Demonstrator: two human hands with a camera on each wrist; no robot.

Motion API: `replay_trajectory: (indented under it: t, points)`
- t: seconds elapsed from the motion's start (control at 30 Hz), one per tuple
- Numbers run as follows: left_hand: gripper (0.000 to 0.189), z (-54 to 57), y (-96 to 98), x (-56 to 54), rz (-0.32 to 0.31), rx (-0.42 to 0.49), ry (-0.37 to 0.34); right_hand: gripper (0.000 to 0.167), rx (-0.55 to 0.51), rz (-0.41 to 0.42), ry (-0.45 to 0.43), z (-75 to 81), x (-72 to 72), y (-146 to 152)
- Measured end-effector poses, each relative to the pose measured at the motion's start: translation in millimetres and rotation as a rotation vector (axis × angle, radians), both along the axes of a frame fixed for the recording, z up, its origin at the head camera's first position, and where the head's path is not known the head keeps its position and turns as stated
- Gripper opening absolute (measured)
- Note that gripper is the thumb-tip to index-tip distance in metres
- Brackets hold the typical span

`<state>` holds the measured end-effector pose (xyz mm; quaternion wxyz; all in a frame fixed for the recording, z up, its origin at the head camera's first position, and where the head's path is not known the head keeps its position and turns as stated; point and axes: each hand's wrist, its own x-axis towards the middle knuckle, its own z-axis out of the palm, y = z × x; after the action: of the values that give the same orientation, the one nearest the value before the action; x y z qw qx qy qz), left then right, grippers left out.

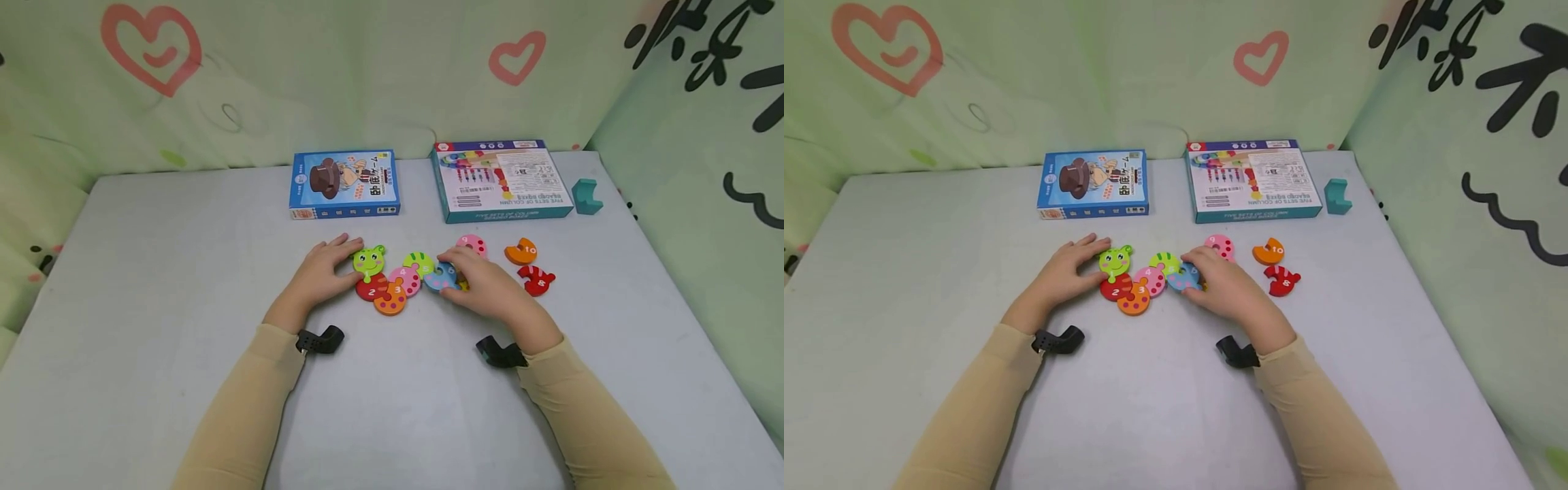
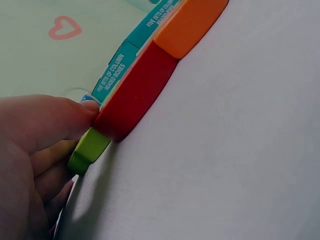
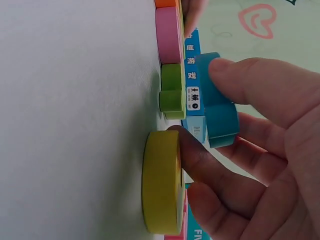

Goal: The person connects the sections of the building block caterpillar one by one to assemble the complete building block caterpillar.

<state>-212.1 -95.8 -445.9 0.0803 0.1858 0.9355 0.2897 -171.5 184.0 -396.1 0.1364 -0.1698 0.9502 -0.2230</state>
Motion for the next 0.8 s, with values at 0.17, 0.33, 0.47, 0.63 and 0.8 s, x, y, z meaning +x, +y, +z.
replay_trajectory:
  t: [0.17,0.33,0.47,0.63,0.8]
  points:
    - [0.057,-0.7,0.1,-0.3,0.002,-0.004,-0.002,0.057,0.041,-0.008,0.0,-2.1,1.0,0.8]
    - [0.058,-1.2,-0.2,-0.2,0.002,-0.006,-0.001,0.058,0.072,-0.007,-0.003,-3.8,0.6,-0.7]
    - [0.058,-1.3,-0.3,-1.1,-0.005,-0.003,0.006,0.059,0.087,-0.007,-0.01,-4.8,0.7,-2.3]
    - [0.058,-1.3,-0.4,-1.0,-0.006,-0.005,0.005,0.059,0.114,-0.006,-0.002,-8.2,0.1,-4.0]
    - [0.057,-1.9,-0.2,-1.3,-0.006,-0.008,0.003,0.059,0.148,-0.012,-0.012,-10.5,-0.2,-5.5]
